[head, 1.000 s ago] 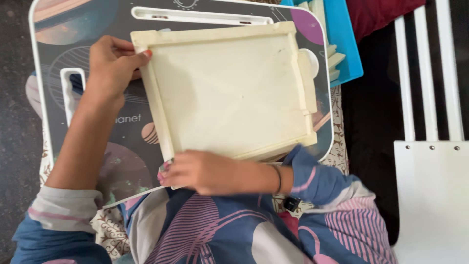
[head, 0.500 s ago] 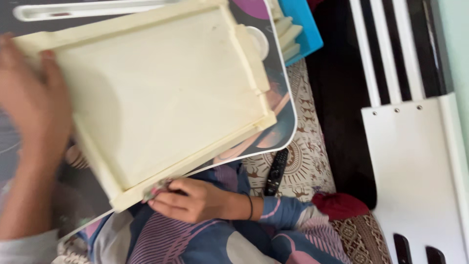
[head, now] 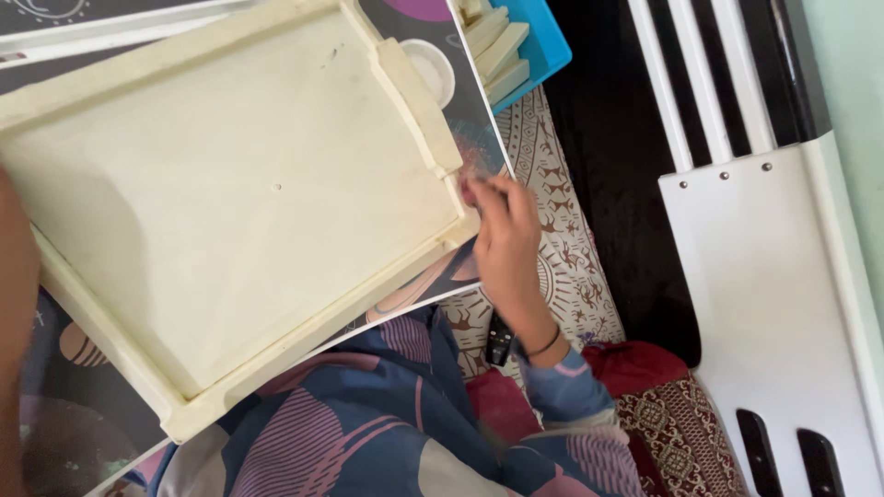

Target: The person assembles beige plastic frame components on a lap table. They pick up frame pieces from a blue bin, connect them into rectangular frames, and wipe the surfaces with a cloth. The person handles multiple frames one at a time, assembling and cleaning them on the table.

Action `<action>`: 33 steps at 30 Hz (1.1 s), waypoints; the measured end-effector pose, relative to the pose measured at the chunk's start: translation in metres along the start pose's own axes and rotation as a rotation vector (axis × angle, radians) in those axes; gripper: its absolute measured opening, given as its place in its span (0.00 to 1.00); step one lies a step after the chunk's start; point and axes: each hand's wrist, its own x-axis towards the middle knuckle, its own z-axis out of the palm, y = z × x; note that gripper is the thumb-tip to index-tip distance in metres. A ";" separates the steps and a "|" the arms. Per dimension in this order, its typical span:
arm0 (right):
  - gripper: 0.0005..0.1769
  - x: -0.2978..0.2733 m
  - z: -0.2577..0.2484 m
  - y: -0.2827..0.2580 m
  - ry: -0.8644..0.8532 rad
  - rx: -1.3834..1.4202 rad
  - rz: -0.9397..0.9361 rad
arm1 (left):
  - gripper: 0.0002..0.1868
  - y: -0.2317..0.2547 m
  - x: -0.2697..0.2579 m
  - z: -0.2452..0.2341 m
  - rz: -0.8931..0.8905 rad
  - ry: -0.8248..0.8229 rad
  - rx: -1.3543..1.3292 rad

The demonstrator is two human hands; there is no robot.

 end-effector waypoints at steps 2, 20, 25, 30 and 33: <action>0.17 0.026 0.001 0.009 -0.017 0.082 -0.005 | 0.20 -0.001 -0.001 0.000 0.007 0.014 0.015; 0.20 0.143 0.027 -0.014 -0.303 0.262 -0.288 | 0.24 0.008 0.011 0.001 0.272 0.387 0.240; 0.16 0.077 -0.010 0.014 -0.490 0.458 0.075 | 0.24 0.005 0.009 0.002 0.255 0.370 0.232; 0.10 0.040 0.008 0.051 -0.401 0.557 0.325 | 0.25 -0.009 0.015 0.002 0.306 0.391 0.293; 0.12 0.036 0.034 0.054 -0.305 0.711 0.518 | 0.37 -0.011 0.014 0.004 0.081 0.254 0.176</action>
